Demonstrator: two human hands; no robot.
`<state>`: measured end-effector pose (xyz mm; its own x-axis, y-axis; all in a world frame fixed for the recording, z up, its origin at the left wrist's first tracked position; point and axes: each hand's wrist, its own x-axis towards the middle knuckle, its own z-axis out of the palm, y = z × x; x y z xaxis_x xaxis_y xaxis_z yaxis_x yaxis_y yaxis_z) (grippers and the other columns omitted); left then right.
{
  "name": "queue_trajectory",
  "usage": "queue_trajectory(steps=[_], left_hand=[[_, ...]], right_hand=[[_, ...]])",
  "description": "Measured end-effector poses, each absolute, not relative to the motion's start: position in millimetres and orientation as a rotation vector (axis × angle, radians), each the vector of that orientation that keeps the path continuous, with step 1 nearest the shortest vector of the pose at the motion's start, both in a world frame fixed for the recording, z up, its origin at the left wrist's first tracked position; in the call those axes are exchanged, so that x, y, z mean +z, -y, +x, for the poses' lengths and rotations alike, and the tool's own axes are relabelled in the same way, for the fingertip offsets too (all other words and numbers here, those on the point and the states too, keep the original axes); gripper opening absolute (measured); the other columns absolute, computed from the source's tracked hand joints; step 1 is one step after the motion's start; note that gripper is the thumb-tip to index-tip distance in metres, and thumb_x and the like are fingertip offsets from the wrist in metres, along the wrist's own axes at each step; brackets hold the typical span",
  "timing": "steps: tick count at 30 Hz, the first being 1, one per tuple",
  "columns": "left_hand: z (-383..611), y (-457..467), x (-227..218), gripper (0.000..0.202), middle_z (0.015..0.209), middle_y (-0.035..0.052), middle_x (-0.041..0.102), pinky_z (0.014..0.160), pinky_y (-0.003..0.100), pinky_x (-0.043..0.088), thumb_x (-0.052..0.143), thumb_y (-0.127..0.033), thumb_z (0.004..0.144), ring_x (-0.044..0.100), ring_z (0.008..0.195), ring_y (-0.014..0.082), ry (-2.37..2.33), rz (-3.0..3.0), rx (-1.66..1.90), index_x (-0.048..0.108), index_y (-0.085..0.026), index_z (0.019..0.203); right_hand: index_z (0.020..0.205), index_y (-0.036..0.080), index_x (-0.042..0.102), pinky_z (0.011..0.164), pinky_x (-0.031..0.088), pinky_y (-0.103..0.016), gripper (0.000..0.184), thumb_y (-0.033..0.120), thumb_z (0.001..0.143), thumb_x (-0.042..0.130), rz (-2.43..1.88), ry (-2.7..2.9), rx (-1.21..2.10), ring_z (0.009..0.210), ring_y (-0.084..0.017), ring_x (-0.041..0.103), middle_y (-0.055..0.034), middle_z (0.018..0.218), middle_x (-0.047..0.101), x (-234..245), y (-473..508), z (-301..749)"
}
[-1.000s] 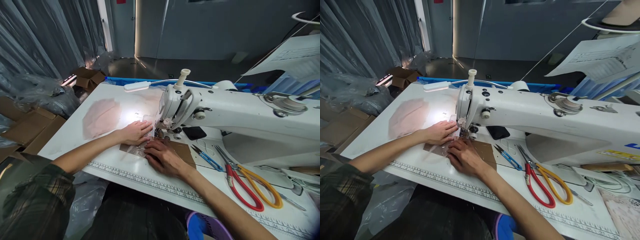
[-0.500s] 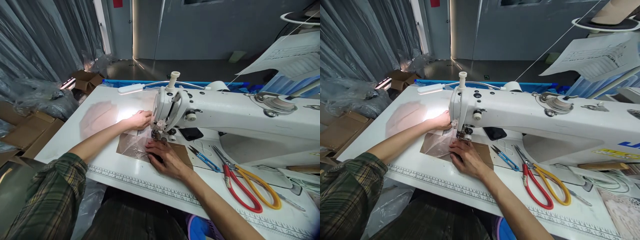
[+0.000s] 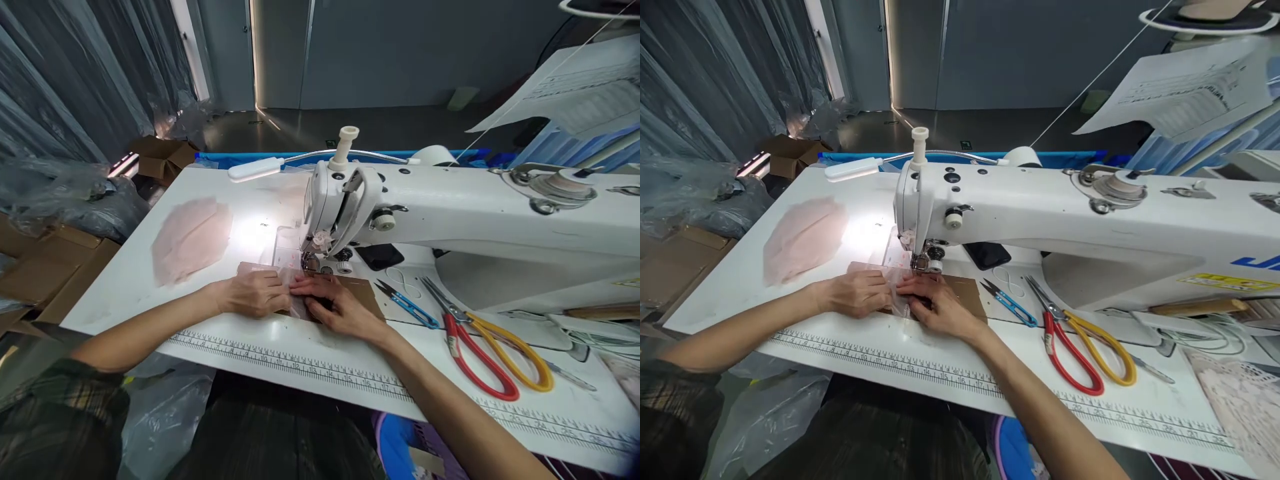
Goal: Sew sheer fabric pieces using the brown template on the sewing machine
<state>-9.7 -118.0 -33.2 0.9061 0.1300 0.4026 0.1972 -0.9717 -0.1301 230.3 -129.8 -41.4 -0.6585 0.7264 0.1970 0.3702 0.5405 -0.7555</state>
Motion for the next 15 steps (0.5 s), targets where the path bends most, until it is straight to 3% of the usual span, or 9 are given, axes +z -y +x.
queue_trajectory(steps=[4, 8, 11, 15], left_hand=[[-4.6, 110.8, -36.3, 0.023, 0.089, 0.0102, 0.067, 0.073, 0.034, 0.053, 0.052, -0.031, 0.09, 0.062, 0.079, 0.0191, 0.344, -3.061, -0.654, 0.063, -0.012, 0.099], [-13.2, 107.9, -37.4, 0.014, 0.088, 0.0061, 0.069, 0.07, 0.03, 0.051, 0.054, -0.021, 0.088, 0.063, 0.076, 0.015, 0.357, -3.107, -0.696, 0.067, -0.017, 0.087], [-16.5, 107.8, -32.8, 0.011, 0.089, 0.0049, 0.07, 0.071, 0.031, 0.051, 0.056, -0.019, 0.087, 0.065, 0.076, 0.0142, 0.367, -3.078, -0.767, 0.067, -0.018, 0.088], [-11.3, 115.1, -24.5, 0.012, 0.09, 0.0055, 0.072, 0.068, 0.03, 0.051, 0.053, -0.017, 0.09, 0.064, 0.075, 0.0142, 0.386, -2.943, -0.898, 0.065, -0.016, 0.089]], right_hand=[[0.109, 0.024, 0.071, 0.096, 0.048, -0.043, 0.032, 0.036, 0.086, 0.053, -1.096, 1.891, 1.259, 0.106, -0.022, 0.064, -0.0036, 0.113, 0.071, -33.6, 118.9, 244.0], [0.099, 0.021, 0.075, 0.077, 0.052, -0.034, 0.031, 0.041, 0.084, 0.056, -1.172, 1.852, 1.156, 0.084, -0.019, 0.065, -0.0037, 0.094, 0.073, -30.5, 108.3, 250.7], [0.11, 0.026, 0.073, 0.061, 0.048, -0.029, 0.033, 0.039, 0.088, 0.052, -1.245, 2.107, 0.982, 0.063, -0.015, 0.057, -0.0014, 0.076, 0.067, -32.2, 110.9, 246.9], [0.127, 0.03, 0.064, 0.062, 0.048, -0.032, 0.039, 0.034, 0.092, 0.047, -1.208, 2.414, 0.516, 0.074, -0.018, 0.06, -0.0078, 0.102, 0.066, -42.7, 120.0, 239.2]])
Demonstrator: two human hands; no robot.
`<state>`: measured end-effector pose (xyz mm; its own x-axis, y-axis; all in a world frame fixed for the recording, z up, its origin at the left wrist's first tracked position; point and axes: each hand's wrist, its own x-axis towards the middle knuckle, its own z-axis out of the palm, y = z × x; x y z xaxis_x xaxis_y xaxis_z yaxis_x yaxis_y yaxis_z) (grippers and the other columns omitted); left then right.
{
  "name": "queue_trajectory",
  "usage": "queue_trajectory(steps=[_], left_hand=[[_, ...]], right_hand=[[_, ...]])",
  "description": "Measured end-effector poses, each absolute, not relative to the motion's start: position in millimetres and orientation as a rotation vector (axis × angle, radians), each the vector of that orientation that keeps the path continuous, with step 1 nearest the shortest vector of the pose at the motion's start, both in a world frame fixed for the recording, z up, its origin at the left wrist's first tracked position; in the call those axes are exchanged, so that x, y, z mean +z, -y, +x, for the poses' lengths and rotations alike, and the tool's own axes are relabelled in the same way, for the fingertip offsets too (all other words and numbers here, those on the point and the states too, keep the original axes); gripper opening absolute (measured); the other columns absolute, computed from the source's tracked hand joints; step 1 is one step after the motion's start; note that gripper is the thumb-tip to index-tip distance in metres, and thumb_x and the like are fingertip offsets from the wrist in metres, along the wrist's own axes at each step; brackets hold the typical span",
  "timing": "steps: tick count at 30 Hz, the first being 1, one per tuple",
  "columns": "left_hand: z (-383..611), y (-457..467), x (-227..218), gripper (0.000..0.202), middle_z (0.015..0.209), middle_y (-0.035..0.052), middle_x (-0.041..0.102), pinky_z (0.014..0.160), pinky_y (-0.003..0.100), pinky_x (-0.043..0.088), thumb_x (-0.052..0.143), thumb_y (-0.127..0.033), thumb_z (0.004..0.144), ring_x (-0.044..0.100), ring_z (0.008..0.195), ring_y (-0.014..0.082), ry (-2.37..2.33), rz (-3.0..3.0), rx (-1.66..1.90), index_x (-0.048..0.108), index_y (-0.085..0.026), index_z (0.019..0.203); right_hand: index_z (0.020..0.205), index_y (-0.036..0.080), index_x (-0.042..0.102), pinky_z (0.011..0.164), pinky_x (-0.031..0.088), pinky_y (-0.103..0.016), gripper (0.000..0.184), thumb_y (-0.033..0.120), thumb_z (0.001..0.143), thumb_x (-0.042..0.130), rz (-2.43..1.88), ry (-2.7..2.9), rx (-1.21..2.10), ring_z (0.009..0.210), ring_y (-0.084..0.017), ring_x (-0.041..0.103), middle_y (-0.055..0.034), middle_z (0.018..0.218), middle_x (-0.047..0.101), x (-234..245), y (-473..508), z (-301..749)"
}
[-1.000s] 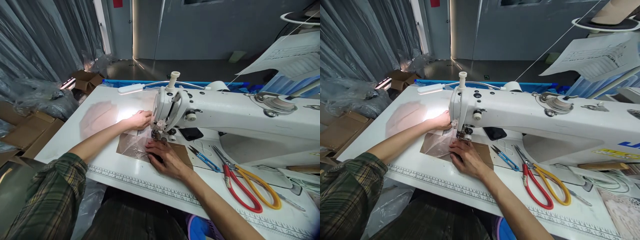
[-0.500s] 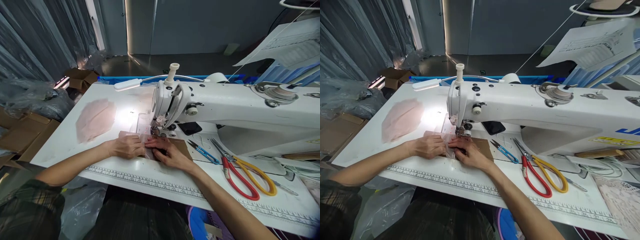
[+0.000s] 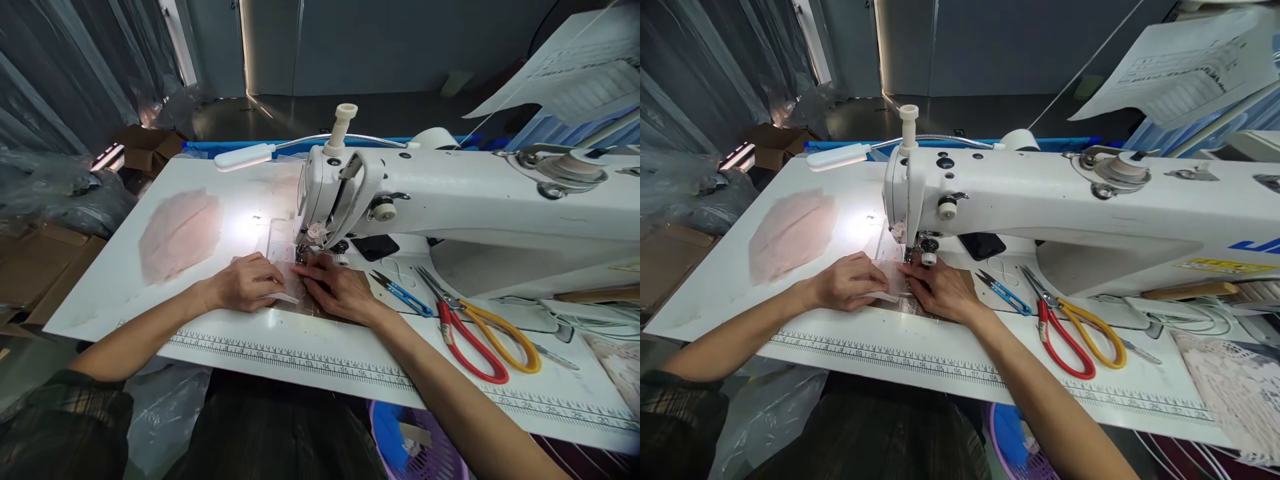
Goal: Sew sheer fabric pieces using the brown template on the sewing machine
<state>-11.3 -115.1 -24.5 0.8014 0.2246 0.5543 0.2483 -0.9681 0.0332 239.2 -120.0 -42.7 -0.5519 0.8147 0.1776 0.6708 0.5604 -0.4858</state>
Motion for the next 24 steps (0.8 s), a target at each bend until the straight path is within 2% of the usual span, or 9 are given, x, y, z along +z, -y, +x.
queue_trajectory(steps=[2, 5, 9, 13, 15, 24], left_hand=[[-6.0, 121.8, -24.2, 0.014, 0.089, 0.0056, 0.072, 0.064, 0.029, 0.051, 0.053, -0.017, 0.092, 0.063, 0.072, 0.0142, 0.363, -2.864, -0.897, 0.065, -0.015, 0.085], [0.6, 130.8, -28.5, 0.017, 0.085, 0.0036, 0.072, 0.059, 0.026, 0.049, 0.052, -0.014, 0.094, 0.061, 0.066, 0.0119, 0.298, -2.805, -0.765, 0.065, -0.015, 0.082], [-0.4, 131.4, -32.3, 0.019, 0.084, 0.0023, 0.071, 0.06, 0.026, 0.049, 0.051, -0.012, 0.094, 0.06, 0.065, 0.0113, 0.265, -2.827, -0.676, 0.065, -0.016, 0.082], [-7.5, 123.1, -31.8, 0.017, 0.097, 0.0074, 0.072, 0.07, 0.031, 0.054, 0.053, -0.019, 0.093, 0.064, 0.08, 0.0158, 0.281, -2.984, -0.806, 0.066, -0.015, 0.083], [-9.7, 119.9, -32.8, 0.016, 0.098, 0.0093, 0.072, 0.073, 0.032, 0.056, 0.053, -0.021, 0.093, 0.065, 0.083, 0.0172, 0.272, -3.02, -0.881, 0.067, -0.014, 0.087], [-11.3, 114.1, -36.1, 0.014, 0.095, 0.0078, 0.073, 0.067, 0.031, 0.057, 0.054, -0.019, 0.091, 0.066, 0.077, 0.0166, 0.25, -2.977, -0.909, 0.067, -0.014, 0.09]], right_hand=[[0.13, 0.026, 0.062, 0.071, 0.052, -0.035, 0.041, 0.032, 0.094, 0.044, -1.112, 2.455, 0.377, 0.084, -0.021, 0.061, -0.0112, 0.11, 0.062, -50.0, 122.0, 237.6], [0.13, 0.022, 0.061, 0.08, 0.054, -0.039, 0.04, 0.029, 0.096, 0.041, -1.02, 2.438, 0.332, 0.092, -0.022, 0.06, -0.0125, 0.107, 0.06, -58.8, 121.9, 238.2], [0.131, 0.022, 0.059, 0.079, 0.055, -0.039, 0.039, 0.027, 0.097, 0.041, -0.973, 2.409, 0.288, 0.094, -0.021, 0.06, -0.0117, 0.106, 0.058, -64.0, 121.5, 240.4], [0.129, 0.023, 0.06, 0.08, 0.056, -0.041, 0.038, 0.026, 0.097, 0.042, -0.947, 2.401, 0.249, 0.096, -0.022, 0.059, -0.0115, 0.106, 0.057, -63.9, 123.4, 239.7], [0.13, 0.023, 0.06, 0.08, 0.057, -0.042, 0.038, 0.026, 0.096, 0.043, -0.952, 2.389, 0.263, 0.097, -0.023, 0.059, -0.0121, 0.107, 0.057, -62.7, 124.5, 239.1], [0.124, 0.02, 0.065, 0.086, 0.057, -0.043, 0.036, 0.023, 0.095, 0.045, -0.946, 2.326, 0.451, 0.1, -0.022, 0.062, -0.0132, 0.111, 0.061, -52.7, 128.0, 241.8]])
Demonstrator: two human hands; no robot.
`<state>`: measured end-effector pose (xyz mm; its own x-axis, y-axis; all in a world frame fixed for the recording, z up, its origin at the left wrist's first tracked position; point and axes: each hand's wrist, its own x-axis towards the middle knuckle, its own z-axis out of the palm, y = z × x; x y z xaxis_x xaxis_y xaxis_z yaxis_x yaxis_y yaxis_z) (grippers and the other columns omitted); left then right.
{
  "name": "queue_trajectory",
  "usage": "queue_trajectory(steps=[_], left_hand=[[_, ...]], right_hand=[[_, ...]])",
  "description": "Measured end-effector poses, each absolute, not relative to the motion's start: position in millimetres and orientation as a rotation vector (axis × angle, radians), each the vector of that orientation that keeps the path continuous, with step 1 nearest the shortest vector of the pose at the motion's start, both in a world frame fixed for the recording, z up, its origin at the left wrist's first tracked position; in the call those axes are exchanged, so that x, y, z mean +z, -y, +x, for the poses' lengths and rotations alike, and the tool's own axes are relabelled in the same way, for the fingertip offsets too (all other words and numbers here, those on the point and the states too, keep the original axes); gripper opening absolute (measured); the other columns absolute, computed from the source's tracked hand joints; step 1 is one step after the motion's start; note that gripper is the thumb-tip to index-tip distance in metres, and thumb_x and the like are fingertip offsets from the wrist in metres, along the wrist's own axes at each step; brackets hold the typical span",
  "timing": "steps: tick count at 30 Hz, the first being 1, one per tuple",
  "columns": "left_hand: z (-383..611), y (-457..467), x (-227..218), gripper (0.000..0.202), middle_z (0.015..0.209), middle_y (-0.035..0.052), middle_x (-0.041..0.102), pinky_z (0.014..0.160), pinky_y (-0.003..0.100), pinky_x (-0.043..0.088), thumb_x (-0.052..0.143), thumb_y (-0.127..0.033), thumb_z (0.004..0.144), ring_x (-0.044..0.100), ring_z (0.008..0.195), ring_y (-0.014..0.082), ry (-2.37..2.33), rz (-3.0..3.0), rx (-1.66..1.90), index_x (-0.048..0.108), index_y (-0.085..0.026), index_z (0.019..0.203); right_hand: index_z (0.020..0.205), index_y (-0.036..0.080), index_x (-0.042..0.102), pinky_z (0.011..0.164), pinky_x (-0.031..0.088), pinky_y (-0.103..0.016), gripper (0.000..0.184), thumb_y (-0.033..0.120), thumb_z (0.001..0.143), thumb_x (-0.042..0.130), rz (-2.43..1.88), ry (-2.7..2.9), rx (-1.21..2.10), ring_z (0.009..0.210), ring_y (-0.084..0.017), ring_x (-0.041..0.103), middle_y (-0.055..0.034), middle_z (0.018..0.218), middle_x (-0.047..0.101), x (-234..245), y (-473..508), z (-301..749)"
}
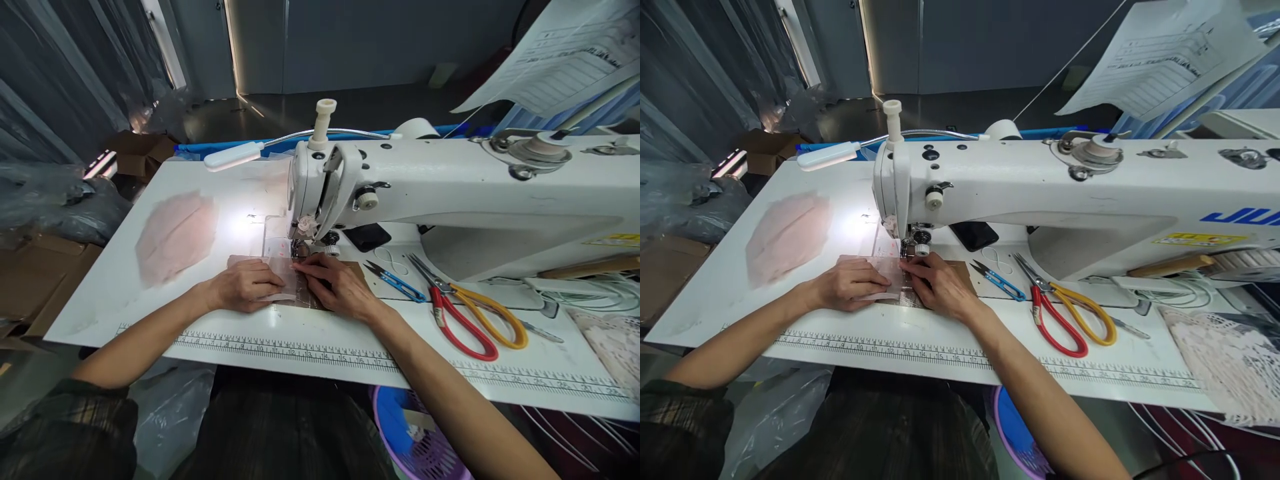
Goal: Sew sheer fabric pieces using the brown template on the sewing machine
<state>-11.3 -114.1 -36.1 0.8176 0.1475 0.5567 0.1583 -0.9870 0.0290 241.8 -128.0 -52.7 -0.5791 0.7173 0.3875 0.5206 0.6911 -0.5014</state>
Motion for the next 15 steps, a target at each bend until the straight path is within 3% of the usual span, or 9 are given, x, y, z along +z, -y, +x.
queue_trajectory(steps=[10, 15], left_hand=[[-10.7, 112.0, -36.2, 0.013, 0.099, 0.0096, 0.073, 0.072, 0.033, 0.059, 0.061, -0.024, 0.09, 0.069, 0.084, 0.0185, 0.219, -3.025, -0.839, 0.065, -0.014, 0.098], [-8.7, 110.8, -36.6, 0.014, 0.094, 0.0098, 0.073, 0.072, 0.027, 0.061, 0.057, -0.02, 0.092, 0.07, 0.085, 0.0159, 0.369, -3.019, -1.099, 0.065, -0.012, 0.1]], right_hand=[[0.119, 0.017, 0.067, 0.089, 0.055, -0.048, 0.035, 0.019, 0.092, 0.045, -0.908, 2.38, 0.336, 0.104, -0.025, 0.06, -0.0149, 0.11, 0.063, -55.3, 126.3, 239.4], [0.108, 0.016, 0.069, 0.084, 0.055, -0.041, 0.031, 0.016, 0.089, 0.045, -0.924, 2.31, 0.495, 0.093, -0.021, 0.062, -0.0126, 0.104, 0.064, -43.8, 132.1, 240.5]])
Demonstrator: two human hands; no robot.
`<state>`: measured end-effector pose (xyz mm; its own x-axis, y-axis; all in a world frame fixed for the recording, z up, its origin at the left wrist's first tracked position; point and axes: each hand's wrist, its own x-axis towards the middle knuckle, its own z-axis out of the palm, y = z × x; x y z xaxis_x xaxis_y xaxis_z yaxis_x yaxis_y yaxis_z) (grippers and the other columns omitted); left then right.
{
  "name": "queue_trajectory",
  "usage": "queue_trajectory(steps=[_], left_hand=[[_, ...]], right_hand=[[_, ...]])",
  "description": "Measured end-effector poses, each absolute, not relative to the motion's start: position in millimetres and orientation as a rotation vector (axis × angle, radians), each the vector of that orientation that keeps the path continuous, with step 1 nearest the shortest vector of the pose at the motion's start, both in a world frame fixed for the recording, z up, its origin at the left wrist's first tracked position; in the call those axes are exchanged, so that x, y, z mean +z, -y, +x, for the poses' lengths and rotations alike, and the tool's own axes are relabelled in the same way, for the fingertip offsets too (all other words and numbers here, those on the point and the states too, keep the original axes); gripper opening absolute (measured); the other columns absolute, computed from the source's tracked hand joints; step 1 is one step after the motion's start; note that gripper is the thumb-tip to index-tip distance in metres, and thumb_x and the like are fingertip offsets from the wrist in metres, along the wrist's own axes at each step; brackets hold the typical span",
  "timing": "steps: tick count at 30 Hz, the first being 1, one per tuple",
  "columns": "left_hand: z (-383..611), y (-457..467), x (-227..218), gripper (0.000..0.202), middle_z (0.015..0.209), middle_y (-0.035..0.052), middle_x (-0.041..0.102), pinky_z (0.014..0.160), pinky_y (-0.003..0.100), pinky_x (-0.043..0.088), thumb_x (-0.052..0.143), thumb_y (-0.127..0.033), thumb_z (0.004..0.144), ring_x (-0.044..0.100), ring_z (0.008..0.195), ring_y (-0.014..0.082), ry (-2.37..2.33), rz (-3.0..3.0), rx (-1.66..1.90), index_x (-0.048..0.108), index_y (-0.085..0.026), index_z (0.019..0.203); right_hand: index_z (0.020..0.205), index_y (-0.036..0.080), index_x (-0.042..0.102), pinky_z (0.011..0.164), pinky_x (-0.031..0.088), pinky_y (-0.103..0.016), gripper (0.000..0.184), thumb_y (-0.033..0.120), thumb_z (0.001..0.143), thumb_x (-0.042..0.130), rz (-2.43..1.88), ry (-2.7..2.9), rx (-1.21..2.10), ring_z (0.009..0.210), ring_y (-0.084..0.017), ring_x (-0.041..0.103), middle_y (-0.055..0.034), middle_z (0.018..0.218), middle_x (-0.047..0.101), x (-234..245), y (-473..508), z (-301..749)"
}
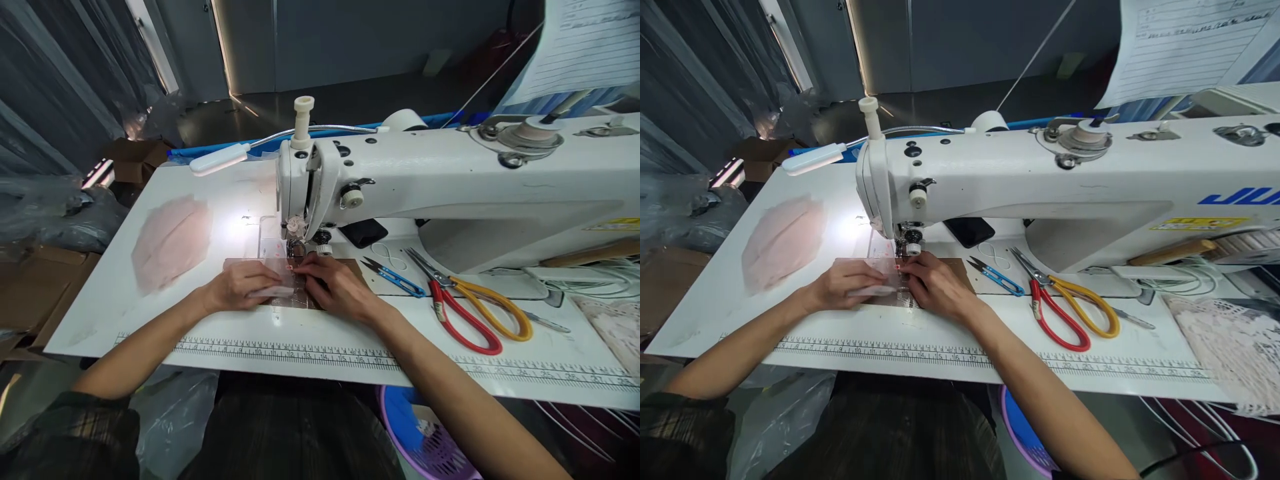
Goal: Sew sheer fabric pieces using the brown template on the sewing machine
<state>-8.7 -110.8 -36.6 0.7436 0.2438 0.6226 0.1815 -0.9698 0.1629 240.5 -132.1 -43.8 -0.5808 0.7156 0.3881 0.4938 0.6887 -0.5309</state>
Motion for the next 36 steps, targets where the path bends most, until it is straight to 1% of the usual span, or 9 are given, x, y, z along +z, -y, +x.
queue_trajectory(steps=[3, 7, 9, 12, 16, 20, 23, 28, 36], left_hand=[[-8.5, 109.7, -39.6, 0.014, 0.093, 0.0099, 0.073, 0.071, 0.024, 0.061, 0.055, -0.018, 0.093, 0.07, 0.085, 0.0145, -0.571, 2.691, 1.189, 0.065, -0.01, 0.1], [-7.0, 110.1, -42.9, 0.014, 0.09, 0.0073, 0.073, 0.069, 0.023, 0.061, 0.054, -0.02, 0.094, 0.07, 0.081, 0.0133, -0.692, 2.623, 1.233, 0.065, -0.012, 0.098], [-6.2, 110.4, -43.3, 0.014, 0.091, 0.0072, 0.073, 0.071, 0.024, 0.061, 0.054, -0.02, 0.094, 0.07, 0.083, 0.0136, -0.653, 2.631, 1.192, 0.065, -0.012, 0.099], [-7.3, 109.7, -42.6, 0.016, 0.094, 0.0073, 0.074, 0.074, 0.027, 0.06, 0.055, -0.021, 0.092, 0.07, 0.087, 0.015, -0.461, 2.718, 1.072, 0.066, -0.014, 0.101], [-11.0, 109.0, -38.9, 0.018, 0.096, 0.0064, 0.074, 0.074, 0.035, 0.057, 0.057, -0.03, 0.089, 0.069, 0.085, 0.0185, -0.284, 2.917, 0.861, 0.069, -0.017, 0.095], [-10.9, 110.5, -35.5, 0.016, 0.098, 0.0057, 0.074, 0.072, 0.034, 0.053, 0.057, -0.027, 0.091, 0.067, 0.081, 0.0173, -0.274, 3.021, 0.852, 0.069, -0.017, 0.088], [-9.4, 111.8, -35.6, 0.013, 0.097, 0.0051, 0.074, 0.074, 0.033, 0.052, 0.057, -0.022, 0.091, 0.066, 0.081, 0.0164, -0.264, 3.056, 0.906, 0.068, -0.016, 0.086], [-9.8, 112.7, -36.8, 0.011, 0.096, 0.0048, 0.074, 0.072, 0.033, 0.05, 0.057, -0.017, 0.087, 0.064, 0.076, 0.0151, -0.26, 3.084, 0.917, 0.067, -0.015, 0.084], [-13.7, 112.7, -38.1, 0.019, 0.093, 0.0059, 0.073, 0.066, 0.03, 0.051, 0.052, -0.017, 0.085, 0.063, 0.073, 0.0151, -0.248, 3.161, 0.801, 0.066, -0.015, 0.072]], right_hand=[[0.099, 0.016, 0.07, 0.081, 0.053, -0.037, 0.026, 0.015, 0.084, 0.048, -0.86, 2.345, 0.651, 0.088, -0.019, 0.061, -0.009, 0.095, 0.063, -34.9, 141.9, 235.0], [0.118, 0.018, 0.066, 0.078, 0.049, -0.039, 0.038, 0.02, 0.084, 0.051, -0.884, 2.536, 0.558, 0.09, -0.022, 0.054, -0.0113, 0.098, 0.058, -34.6, 151.9, 222.7], [0.121, 0.021, 0.066, 0.078, 0.048, -0.038, 0.041, 0.018, 0.083, 0.051, -0.88, 2.594, 0.508, 0.089, -0.022, 0.052, -0.0107, 0.096, 0.056, -36.6, 152.5, 219.5], [0.115, 0.023, 0.07, 0.081, 0.048, -0.038, 0.041, 0.013, 0.08, 0.051, -0.835, 2.604, 0.564, 0.093, -0.022, 0.053, -0.0097, 0.098, 0.056, -37.3, 148.1, 222.4], [0.104, 0.023, 0.074, 0.085, 0.051, -0.036, 0.035, 0.013, 0.082, 0.048, -0.829, 2.4, 0.707, 0.093, -0.019, 0.059, -0.0083, 0.103, 0.059, -37.2, 137.3, 235.6], [0.114, 0.025, 0.07, 0.084, 0.054, -0.038, 0.038, 0.015, 0.086, 0.046, -1.015, 2.28, 0.579, 0.091, -0.019, 0.062, -0.0089, 0.106, 0.06, -43.5, 130.2, 242.2], [0.123, 0.024, 0.065, 0.086, 0.054, -0.042, 0.04, 0.019, 0.09, 0.045, -0.988, 2.375, 0.487, 0.094, -0.021, 0.061, -0.0109, 0.107, 0.057, -50.3, 129.6, 239.7], [0.128, 0.02, 0.062, 0.082, 0.055, -0.041, 0.04, 0.02, 0.093, 0.042, -0.973, 2.436, 0.333, 0.092, -0.021, 0.058, -0.0119, 0.102, 0.053, -55.8, 131.2, 237.6], [0.127, 0.021, 0.059, 0.074, 0.055, -0.041, 0.038, 0.025, 0.095, 0.039, -1.034, 2.522, 0.161, 0.083, -0.022, 0.055, -0.0115, 0.095, 0.056, -54.1, 130.4, 231.6]])
